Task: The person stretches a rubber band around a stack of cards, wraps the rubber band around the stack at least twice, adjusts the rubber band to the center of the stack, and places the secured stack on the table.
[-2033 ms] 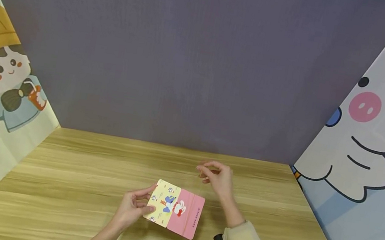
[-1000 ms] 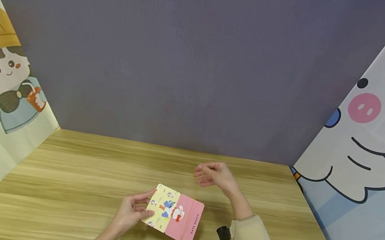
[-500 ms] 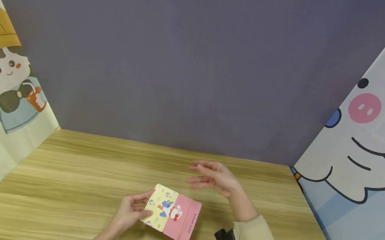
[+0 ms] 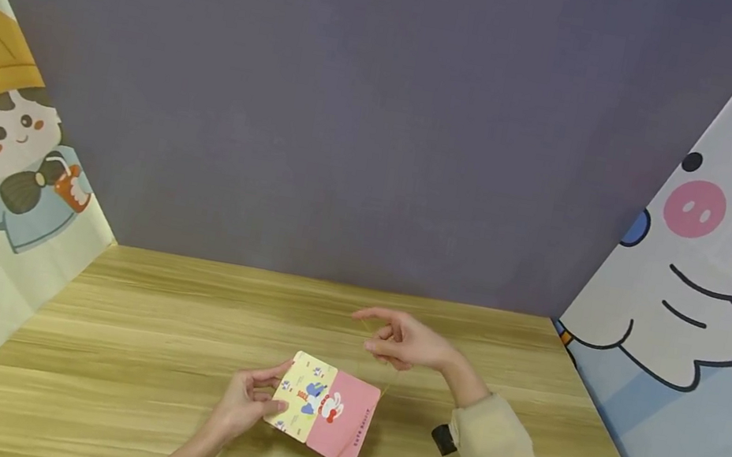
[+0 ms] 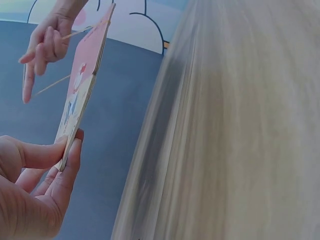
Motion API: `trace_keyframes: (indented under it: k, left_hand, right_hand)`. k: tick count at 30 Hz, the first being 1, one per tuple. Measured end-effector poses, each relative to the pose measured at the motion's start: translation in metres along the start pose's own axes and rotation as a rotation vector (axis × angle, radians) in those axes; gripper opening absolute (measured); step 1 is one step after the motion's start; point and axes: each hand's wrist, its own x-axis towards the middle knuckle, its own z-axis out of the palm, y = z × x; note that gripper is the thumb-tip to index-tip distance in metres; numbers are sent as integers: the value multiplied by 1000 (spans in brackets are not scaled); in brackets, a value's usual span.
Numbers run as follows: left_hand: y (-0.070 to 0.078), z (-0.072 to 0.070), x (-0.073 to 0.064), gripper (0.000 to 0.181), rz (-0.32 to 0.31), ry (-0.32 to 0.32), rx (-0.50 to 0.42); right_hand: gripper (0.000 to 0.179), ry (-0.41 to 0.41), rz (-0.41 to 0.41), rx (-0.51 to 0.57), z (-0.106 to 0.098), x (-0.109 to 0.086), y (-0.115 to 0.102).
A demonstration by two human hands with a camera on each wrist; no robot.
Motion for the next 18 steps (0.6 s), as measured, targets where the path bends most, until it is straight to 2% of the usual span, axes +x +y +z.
trace_keyframes:
  k: [4,7,11,15,18]
  left_hand:
    - [0,-3,0,60,6,-1,14]
    - [1,-3,0,60,10,-4,20]
    - [1,-4,1,61,9,-5,26]
    - [1,-5,0,61,8,-6,30]
    - [1,-5,1,61,8,-7,28]
  right_hand:
    - [45,-52,-47,-197,0,4,1]
    - [43,-81,-58,-426,3,7,-4]
    - [44,-134,-30,-692,7,12,-13]
    - [48,-165,30,-859,9,15,-19]
    - [50,-160,23,-952,9,13,-21]
